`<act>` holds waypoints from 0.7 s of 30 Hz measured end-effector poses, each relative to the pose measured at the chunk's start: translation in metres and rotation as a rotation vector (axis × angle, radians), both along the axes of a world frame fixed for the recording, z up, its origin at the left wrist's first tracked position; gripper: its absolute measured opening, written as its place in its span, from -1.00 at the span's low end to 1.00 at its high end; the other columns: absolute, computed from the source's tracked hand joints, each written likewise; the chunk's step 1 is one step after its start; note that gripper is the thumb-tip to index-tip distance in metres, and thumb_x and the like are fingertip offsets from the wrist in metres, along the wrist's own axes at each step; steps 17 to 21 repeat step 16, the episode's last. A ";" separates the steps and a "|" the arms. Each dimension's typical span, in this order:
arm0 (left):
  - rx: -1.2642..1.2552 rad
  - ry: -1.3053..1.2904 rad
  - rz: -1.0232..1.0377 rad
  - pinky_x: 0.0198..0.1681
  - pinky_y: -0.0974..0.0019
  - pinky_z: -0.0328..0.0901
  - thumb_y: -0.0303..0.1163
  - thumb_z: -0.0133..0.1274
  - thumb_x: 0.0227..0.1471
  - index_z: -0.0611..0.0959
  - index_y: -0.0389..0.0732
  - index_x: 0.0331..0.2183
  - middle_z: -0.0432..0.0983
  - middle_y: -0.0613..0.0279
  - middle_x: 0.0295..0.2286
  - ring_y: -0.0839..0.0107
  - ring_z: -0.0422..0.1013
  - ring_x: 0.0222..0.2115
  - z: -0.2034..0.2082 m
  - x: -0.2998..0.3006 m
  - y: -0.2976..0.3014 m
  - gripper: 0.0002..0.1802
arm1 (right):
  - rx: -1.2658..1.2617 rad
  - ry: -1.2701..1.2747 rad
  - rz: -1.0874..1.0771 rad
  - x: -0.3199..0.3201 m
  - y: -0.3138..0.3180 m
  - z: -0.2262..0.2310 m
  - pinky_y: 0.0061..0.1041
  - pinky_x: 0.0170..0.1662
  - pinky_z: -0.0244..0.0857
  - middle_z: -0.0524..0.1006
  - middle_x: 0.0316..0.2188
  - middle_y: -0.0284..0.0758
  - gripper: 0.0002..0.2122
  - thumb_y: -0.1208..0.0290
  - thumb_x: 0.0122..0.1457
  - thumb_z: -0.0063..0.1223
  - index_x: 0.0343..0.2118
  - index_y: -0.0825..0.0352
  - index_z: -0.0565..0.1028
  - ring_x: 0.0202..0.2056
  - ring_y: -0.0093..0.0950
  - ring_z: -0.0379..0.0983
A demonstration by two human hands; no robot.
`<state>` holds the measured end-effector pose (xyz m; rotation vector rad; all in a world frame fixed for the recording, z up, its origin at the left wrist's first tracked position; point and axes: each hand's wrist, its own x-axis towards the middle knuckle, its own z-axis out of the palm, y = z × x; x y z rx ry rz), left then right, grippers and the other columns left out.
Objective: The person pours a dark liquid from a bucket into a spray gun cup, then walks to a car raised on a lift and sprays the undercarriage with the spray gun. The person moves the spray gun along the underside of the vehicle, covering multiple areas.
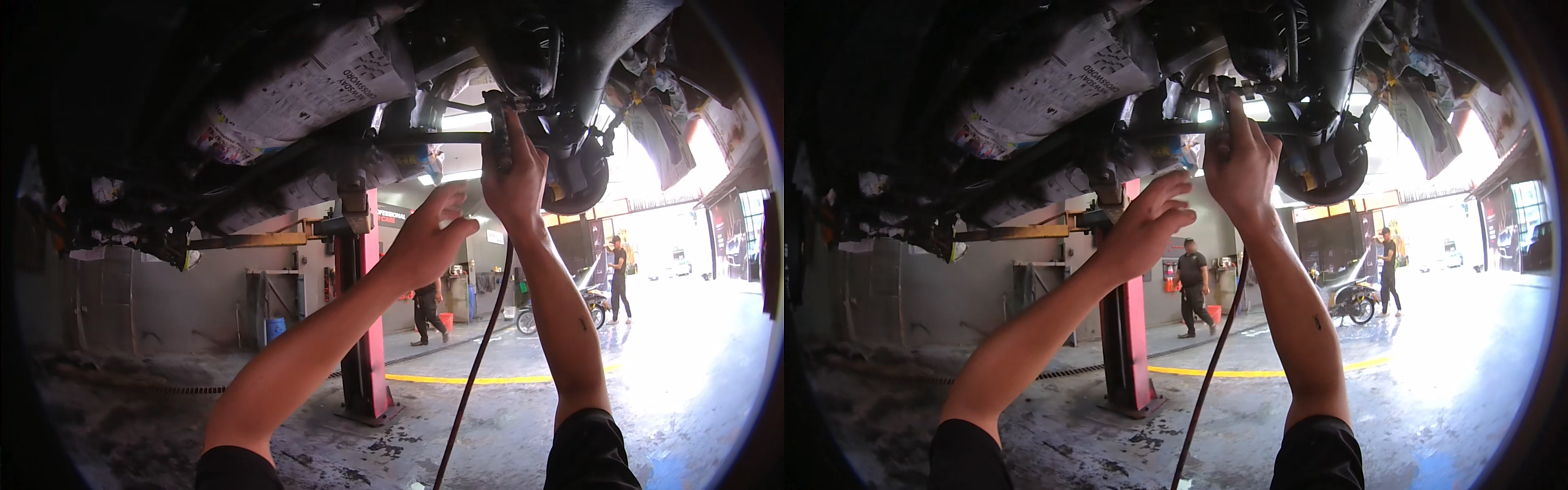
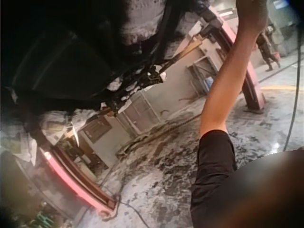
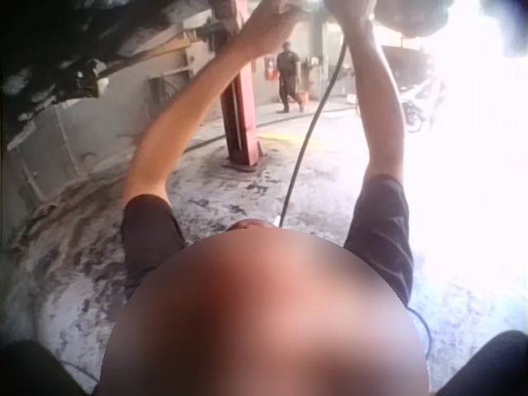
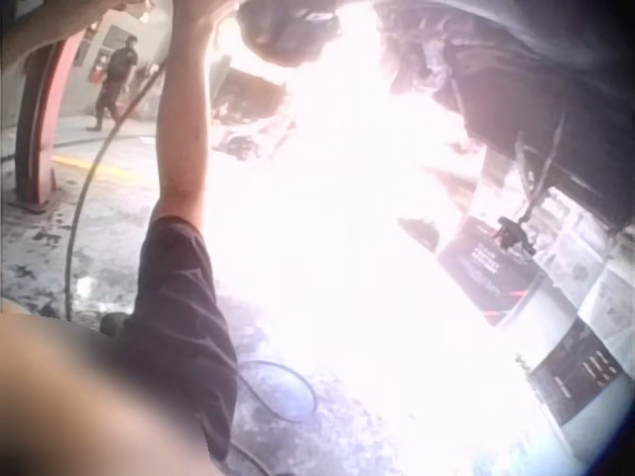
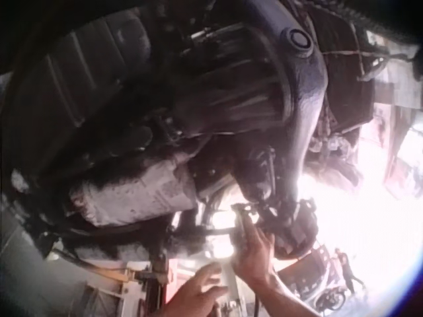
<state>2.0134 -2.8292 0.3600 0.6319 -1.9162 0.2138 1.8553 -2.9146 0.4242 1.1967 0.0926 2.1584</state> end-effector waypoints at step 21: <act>-0.029 -0.125 0.136 0.04 0.01 0.34 -0.34 0.15 0.18 0.27 -0.27 0.19 0.55 -0.16 -0.03 -0.05 0.54 -0.06 0.008 -0.057 -0.080 -0.36 | 0.186 0.125 0.237 -0.008 0.058 0.006 -0.35 -0.11 0.46 0.64 -0.19 -0.04 -0.45 0.34 0.24 0.22 0.28 0.35 0.38 -0.19 -0.20 0.66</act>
